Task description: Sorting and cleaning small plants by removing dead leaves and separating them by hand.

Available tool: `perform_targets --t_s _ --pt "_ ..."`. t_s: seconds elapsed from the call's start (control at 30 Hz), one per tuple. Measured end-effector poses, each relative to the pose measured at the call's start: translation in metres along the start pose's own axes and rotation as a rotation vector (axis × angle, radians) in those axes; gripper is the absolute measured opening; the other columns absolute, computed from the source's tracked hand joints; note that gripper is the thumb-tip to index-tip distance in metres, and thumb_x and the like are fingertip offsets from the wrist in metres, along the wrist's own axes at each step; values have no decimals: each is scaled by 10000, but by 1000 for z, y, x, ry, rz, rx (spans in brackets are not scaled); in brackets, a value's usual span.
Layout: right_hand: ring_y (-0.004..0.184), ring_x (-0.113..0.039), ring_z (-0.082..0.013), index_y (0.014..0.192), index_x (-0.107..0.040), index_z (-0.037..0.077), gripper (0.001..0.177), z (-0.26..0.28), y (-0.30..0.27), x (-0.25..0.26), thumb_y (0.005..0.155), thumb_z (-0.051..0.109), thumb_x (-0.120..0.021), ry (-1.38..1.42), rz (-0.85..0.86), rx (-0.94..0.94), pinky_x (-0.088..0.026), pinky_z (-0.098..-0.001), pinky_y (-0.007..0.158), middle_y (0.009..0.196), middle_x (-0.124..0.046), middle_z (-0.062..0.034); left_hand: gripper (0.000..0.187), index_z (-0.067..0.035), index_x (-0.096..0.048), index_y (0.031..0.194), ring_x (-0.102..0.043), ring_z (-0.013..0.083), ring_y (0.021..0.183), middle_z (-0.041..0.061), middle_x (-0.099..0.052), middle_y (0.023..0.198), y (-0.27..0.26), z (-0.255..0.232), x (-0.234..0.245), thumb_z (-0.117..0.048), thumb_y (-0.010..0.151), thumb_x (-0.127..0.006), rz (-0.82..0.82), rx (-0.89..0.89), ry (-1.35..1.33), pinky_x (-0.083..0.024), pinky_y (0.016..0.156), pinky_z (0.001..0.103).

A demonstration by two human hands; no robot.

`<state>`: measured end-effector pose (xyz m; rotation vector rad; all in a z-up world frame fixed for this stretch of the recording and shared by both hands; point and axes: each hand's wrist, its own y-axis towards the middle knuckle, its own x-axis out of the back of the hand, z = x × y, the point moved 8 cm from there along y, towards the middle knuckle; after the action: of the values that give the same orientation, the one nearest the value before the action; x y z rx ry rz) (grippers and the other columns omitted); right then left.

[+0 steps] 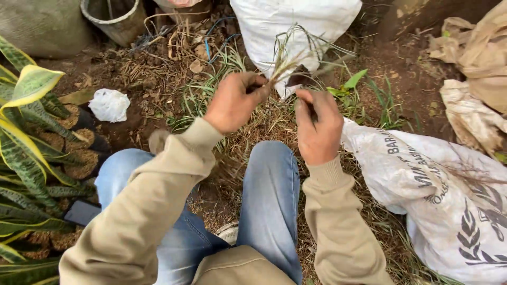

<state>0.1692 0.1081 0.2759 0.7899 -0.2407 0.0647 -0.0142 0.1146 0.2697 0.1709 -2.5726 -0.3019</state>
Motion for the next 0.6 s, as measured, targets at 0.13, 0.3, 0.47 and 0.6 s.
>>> perform_targets --t_s 0.13,0.3,0.47,0.6 --pt "816 -675 -369 1101 -715 -30 163 -29 15 -41 942 -25 -681 -90 33 -98 -525 -458 719 868 -597 -192 170 31 -749 1003 -737 336 858 207 -742 871 -15 16 -1 -106 934 -676 -18 0 -136 -575 783 432" --pt "673 -604 -212 1115 -688 -36 161 -81 7 -87 1000 56 -624 -103 143 -436 -526 -356 655 860 -641 -151 192 12 -738 1091 -733 374 969 219 -751 1003 -17 88 -10 -121 965 -680 28 44 -185 -563 914 466" --pt "752 -697 -304 1074 -681 -97 204 -117 -19 -118 948 56 -634 -116 302 -557 -536 -470 701 894 -674 -258 287 39 -707 1134 -670 442 1100 258 -732 1083 -34 147 -30 -177 946 -688 110 59 -285 -537 967 527" --pt "918 -718 -388 1121 -737 -11 213 -98 -16 -142 1028 138 -617 -282 426 -559 -532 -508 875 999 -712 -234 747 182 -522 1315 -568 539 1230 403 -601 1251 -38 113 16 -478 970 -578 317 129 -254 -416 1060 641"
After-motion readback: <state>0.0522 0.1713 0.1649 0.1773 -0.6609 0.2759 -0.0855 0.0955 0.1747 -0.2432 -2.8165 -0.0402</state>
